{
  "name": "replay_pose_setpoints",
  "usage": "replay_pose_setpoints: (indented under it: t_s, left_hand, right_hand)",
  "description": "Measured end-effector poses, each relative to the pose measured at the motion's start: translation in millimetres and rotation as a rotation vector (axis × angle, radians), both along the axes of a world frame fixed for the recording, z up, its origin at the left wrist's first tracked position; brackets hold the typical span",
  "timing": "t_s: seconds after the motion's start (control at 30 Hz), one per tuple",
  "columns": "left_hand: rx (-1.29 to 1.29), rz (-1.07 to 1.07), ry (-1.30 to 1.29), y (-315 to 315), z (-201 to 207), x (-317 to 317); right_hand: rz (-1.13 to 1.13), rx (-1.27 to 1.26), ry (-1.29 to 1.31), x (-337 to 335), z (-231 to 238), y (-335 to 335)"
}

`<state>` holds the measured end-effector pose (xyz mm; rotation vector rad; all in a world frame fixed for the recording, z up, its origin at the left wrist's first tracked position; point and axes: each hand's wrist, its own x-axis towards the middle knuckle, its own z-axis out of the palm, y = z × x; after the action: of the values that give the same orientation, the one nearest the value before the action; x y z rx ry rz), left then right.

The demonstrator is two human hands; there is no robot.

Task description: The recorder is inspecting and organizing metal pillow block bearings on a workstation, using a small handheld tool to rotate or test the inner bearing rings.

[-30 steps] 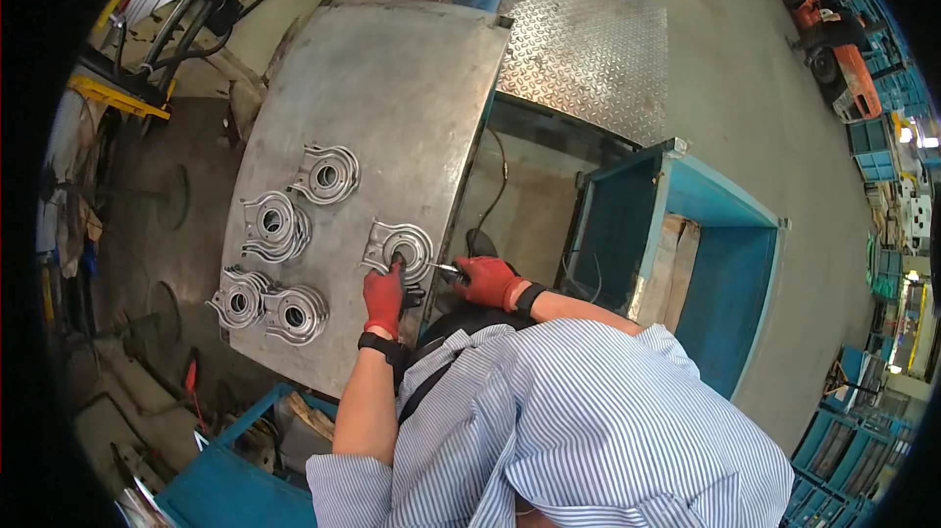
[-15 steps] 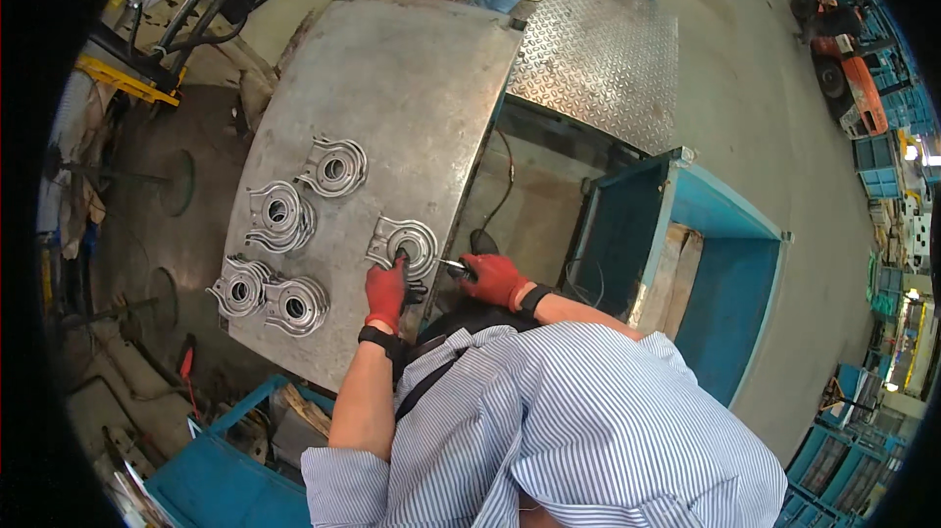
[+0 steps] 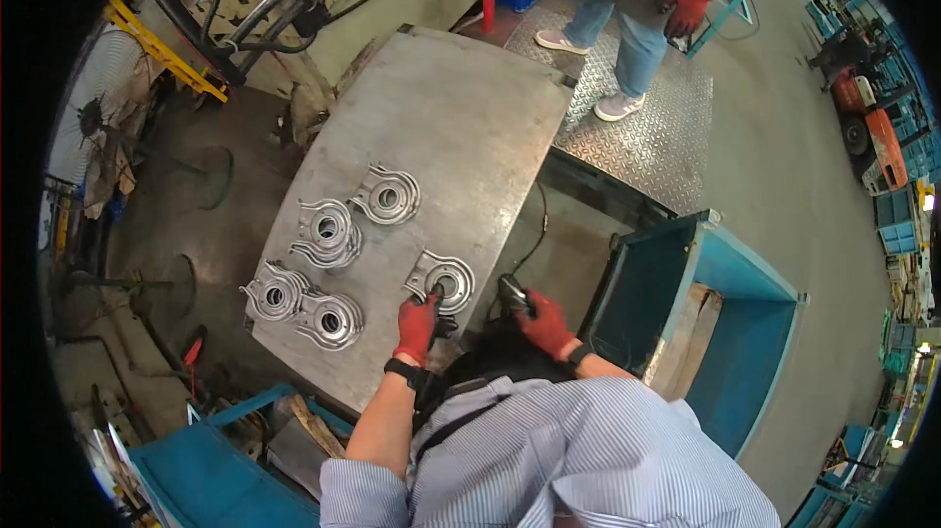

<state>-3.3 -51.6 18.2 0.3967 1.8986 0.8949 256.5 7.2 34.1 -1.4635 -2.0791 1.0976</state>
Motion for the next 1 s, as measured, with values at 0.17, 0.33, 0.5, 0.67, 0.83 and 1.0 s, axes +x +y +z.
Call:
replay_pose_setpoints:
  t_s: [0.17,0.33,0.5,0.67,0.83,1.0]
  left_hand:
    - [0.292,0.116,-0.112,46,102,-16]
    - [0.427,0.226,0.057,103,66,-83]
    - [0.173,0.295,0.076,135,95,-89]
    - [-0.106,0.189,0.809,120,56,-71]
    - [0.165,0.503,0.568,130,24,-56]
    - [0.170,0.722,0.355,158,33,-63]
  right_hand:
    - [-0.036,0.013,-0.052,28,29,6]
    - [0.067,-0.016,-0.097,31,18,42]
    - [0.085,0.054,-0.002,35,10,100]
    - [0.118,0.092,-0.083,45,14,146]
    - [0.251,-0.013,-0.109,42,17,196]
    - [0.336,-0.021,-0.034,39,13,234]
